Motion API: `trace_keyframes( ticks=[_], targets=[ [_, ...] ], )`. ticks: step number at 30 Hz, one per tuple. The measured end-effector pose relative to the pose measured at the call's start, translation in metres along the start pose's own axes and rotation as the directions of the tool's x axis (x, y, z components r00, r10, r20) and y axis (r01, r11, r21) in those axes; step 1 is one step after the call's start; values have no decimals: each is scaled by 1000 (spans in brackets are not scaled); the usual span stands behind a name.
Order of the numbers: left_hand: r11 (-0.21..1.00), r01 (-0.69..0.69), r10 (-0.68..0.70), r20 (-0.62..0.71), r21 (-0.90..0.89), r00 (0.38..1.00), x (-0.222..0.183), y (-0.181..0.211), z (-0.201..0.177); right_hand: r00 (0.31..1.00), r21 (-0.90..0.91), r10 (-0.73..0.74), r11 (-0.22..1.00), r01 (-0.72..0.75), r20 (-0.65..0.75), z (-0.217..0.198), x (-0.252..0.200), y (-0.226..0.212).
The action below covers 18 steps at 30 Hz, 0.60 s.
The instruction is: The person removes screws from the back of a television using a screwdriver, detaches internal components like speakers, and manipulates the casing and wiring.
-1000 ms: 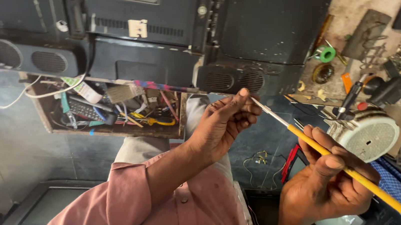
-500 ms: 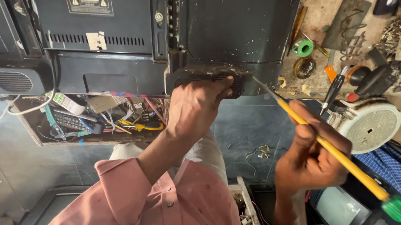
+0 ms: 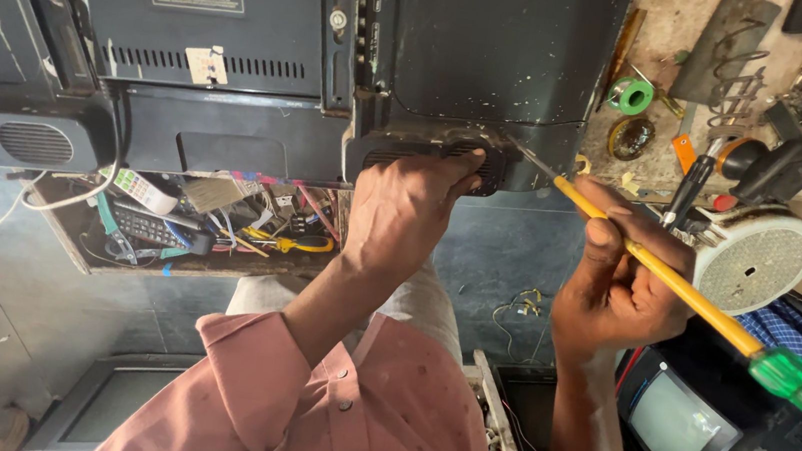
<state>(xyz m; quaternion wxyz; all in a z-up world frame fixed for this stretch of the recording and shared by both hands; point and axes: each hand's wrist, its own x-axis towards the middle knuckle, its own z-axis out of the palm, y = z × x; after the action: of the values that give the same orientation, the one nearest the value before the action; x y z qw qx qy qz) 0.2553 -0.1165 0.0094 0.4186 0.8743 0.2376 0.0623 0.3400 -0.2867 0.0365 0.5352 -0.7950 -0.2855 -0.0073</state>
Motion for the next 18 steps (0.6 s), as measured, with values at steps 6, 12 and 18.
trace_keyframes(
  ticks=[6,12,18],
  targets=[
    [1000,-16,16,-19,3,1000,1,0,0,998,-31,-6,999,8,55,1,4,-6],
    [1000,-30,30,-14,2,999,2,-3,1,999,-70,-47,996,48,24,13,15,-6],
    [1000,-27,27,-40,1,999,2,-3,4,982,172,183,967,-189,47,15,35,-41]
  ],
)
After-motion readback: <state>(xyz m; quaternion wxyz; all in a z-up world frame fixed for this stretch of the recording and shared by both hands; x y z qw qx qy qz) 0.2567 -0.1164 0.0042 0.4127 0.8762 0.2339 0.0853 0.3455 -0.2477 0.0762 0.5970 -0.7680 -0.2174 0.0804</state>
